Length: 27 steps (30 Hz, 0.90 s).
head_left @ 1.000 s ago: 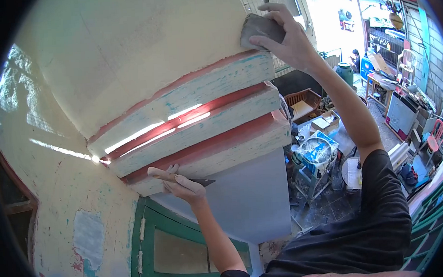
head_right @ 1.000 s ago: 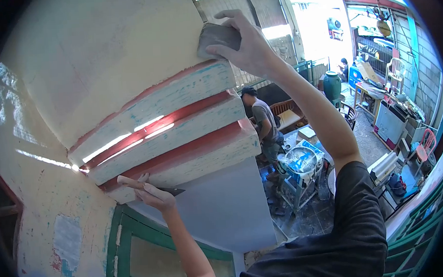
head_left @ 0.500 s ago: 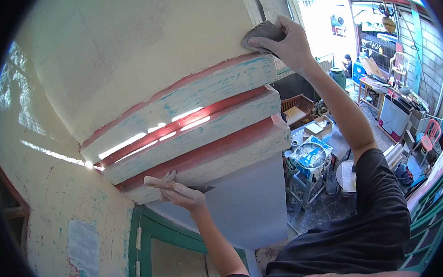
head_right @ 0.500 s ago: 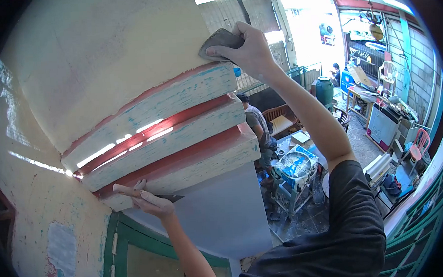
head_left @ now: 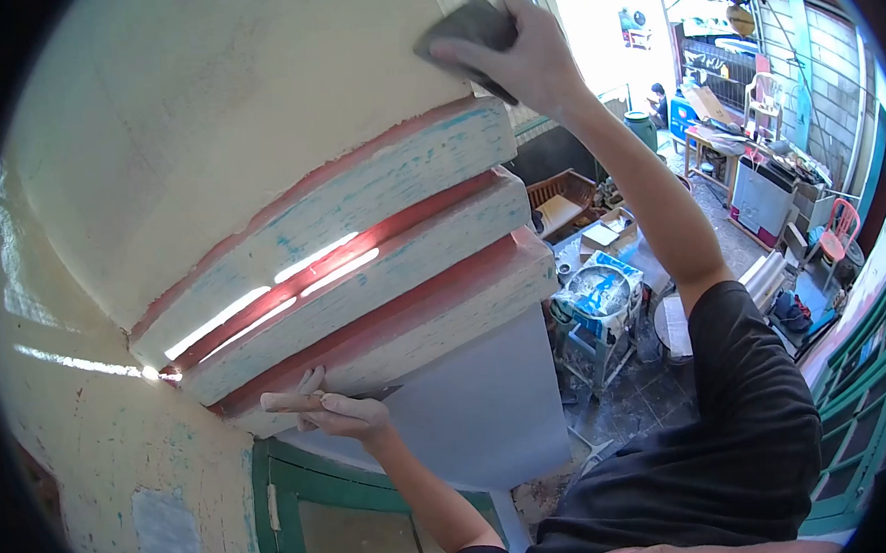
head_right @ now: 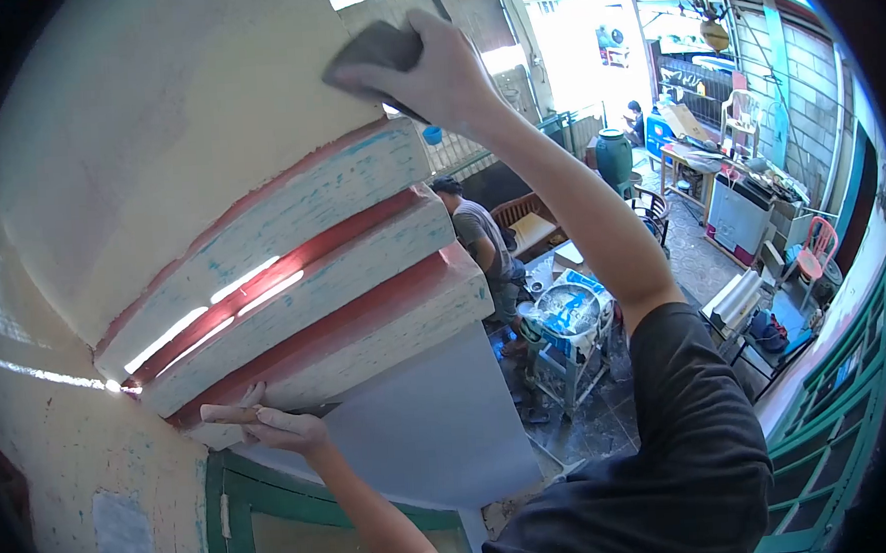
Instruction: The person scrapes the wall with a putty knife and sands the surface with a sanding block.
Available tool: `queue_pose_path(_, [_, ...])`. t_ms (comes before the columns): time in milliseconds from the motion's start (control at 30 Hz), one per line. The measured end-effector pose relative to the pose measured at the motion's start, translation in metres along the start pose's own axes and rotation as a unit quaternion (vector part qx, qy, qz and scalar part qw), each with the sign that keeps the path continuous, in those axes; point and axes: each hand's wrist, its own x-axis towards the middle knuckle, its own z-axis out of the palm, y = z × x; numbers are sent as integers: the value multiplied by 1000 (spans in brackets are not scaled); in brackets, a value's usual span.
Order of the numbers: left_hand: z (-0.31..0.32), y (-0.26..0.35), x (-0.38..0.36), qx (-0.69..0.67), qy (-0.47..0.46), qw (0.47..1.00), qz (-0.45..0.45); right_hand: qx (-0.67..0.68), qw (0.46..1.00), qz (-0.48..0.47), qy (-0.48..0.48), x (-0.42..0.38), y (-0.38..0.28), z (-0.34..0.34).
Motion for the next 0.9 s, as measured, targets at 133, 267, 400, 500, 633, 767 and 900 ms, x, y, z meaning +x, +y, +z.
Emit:
queue_pose_path(133, [3,-4,-2,8,10,1000,15,-12,999,3,-36,-13,3,-11])
queue_pose_path(267, [2,-4,-1,4,7,1000,14,54,996,-43,59,32,8,11])
queue_pose_path(400, [-1,-2,-1,-2,-7,1000,4,35,998,-32,44,29,4,12])
queue_pose_path(500, [-2,-3,-3,-42,7,999,10,-14,998,-47,-50,-13,2,-11])
queue_pose_path(633, [-5,-5,-2,-49,1,999,2,-34,997,-6,-66,7,4,-11])
queue_pose_path(767, [-4,3,2,-43,0,999,-2,152,987,60,-9,51,-40,-8])
queue_pose_path(900, [-4,-10,-4,-26,-10,999,19,-14,998,-59,-29,20,7,-8])
